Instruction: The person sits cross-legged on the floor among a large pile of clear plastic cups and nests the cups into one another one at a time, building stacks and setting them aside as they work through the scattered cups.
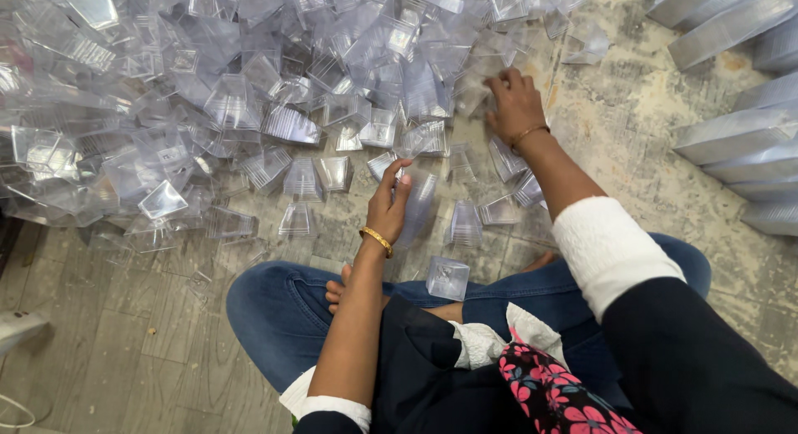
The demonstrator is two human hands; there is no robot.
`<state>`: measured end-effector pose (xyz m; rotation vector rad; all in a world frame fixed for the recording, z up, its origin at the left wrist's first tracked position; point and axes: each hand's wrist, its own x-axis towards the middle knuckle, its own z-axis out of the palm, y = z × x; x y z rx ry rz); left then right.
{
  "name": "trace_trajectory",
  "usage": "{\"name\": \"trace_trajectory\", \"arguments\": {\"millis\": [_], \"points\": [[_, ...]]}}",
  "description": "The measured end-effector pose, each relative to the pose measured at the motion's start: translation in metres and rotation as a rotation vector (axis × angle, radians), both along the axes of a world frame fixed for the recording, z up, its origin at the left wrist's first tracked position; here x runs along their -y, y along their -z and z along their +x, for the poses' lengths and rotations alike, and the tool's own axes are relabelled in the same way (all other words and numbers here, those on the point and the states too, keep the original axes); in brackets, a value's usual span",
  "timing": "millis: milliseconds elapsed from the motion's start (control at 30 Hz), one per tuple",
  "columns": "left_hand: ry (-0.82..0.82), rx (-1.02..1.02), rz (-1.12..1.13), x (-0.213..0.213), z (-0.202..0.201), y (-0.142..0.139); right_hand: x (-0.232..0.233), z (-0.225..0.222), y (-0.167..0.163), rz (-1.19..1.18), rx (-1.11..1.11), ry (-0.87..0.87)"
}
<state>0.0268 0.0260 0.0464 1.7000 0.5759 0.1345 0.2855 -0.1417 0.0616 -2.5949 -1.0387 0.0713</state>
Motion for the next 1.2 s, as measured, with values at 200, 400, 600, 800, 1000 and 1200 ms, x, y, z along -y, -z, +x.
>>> {"name": "trace_trajectory", "arguments": {"millis": [200, 400, 600, 800, 1000, 1200], "points": [[0.076, 0.05, -0.06, 0.003, 0.0, 0.005, 0.025, -0.048, -0.022, 0.026, -0.111, 0.34], [0.196, 0.167, -0.177, 0.002, 0.004, 0.017, 0.01, -0.109, -0.023, 0.283, -0.494, -0.165], [0.226, 0.168, -0.124, 0.002, -0.002, 0.016, -0.002, -0.108, -0.031, 0.037, -0.802, -0.111], [0.054, 0.178, -0.183, 0.0, 0.003, 0.018, -0.04, -0.092, -0.007, 0.136, -0.236, 0.3], [0.021, -0.121, -0.097, 0.003, -0.002, 0.009, -0.052, -0.078, 0.012, 0.518, -0.727, 0.212], [0.13, 0.072, -0.189, 0.001, 0.009, 0.011, 0.009, -0.076, -0.025, 0.377, -0.811, 0.027]]}}
